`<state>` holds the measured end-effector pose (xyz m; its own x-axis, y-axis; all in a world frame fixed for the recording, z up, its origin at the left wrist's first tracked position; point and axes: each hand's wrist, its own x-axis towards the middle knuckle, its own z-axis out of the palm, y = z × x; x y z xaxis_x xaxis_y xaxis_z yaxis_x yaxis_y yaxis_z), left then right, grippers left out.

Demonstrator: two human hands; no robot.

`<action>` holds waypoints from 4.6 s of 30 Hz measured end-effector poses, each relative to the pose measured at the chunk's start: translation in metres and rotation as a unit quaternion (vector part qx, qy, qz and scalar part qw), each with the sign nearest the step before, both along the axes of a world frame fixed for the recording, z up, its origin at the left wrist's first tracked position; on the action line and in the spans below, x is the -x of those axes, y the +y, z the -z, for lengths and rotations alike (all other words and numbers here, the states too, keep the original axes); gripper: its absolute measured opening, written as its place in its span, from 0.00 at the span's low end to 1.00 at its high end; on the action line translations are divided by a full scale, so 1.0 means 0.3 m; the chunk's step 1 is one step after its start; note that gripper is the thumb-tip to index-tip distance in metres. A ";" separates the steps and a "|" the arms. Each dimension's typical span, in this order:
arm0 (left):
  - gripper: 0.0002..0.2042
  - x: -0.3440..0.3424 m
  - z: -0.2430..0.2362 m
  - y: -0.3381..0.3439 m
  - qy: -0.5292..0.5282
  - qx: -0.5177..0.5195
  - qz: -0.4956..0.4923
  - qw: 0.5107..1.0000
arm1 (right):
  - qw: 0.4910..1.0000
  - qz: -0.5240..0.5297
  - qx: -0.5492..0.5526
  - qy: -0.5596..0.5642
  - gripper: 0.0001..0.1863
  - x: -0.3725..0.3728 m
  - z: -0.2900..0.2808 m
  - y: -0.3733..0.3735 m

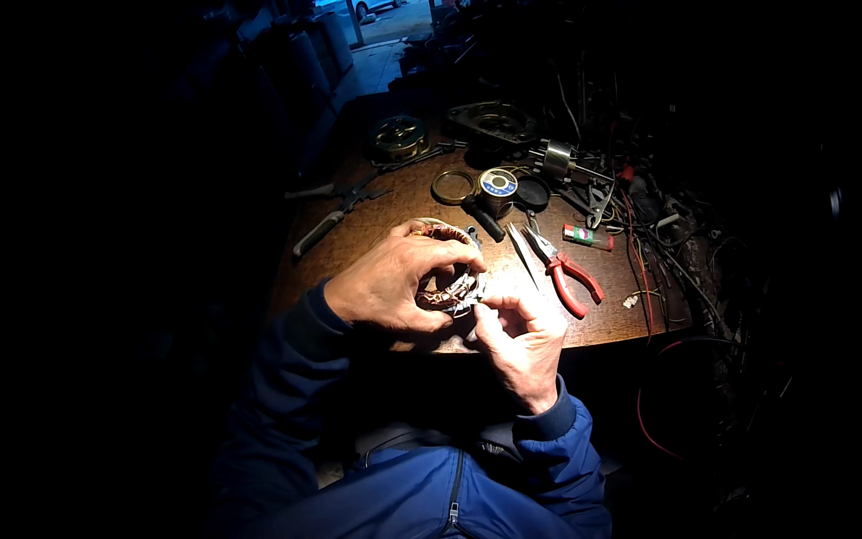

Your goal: The person repairs a cylindrical electrical component, likely a motor armature, by hand. They use pliers to strip and adjust wires, then wrap and secure the connections with white tape. The work is performed on a cluttered wooden workbench in a dimly lit workshop.

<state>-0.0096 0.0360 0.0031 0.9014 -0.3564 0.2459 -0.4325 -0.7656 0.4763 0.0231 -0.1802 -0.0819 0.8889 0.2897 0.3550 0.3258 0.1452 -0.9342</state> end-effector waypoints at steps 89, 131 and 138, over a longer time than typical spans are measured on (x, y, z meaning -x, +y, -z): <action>0.25 0.008 -0.030 -0.017 0.026 0.008 -0.002 1.000 | 0.995 -0.010 0.023 -0.100 0.07 0.019 -0.038 0.031; 0.26 0.016 -0.026 -0.015 0.010 0.009 -0.001 1.000 | 0.996 0.000 -0.032 -0.088 0.08 0.015 -0.012 0.042; 0.26 0.013 -0.027 -0.018 0.014 0.001 0.000 1.000 | 0.998 -0.014 -0.065 0.007 0.05 0.040 0.019 0.005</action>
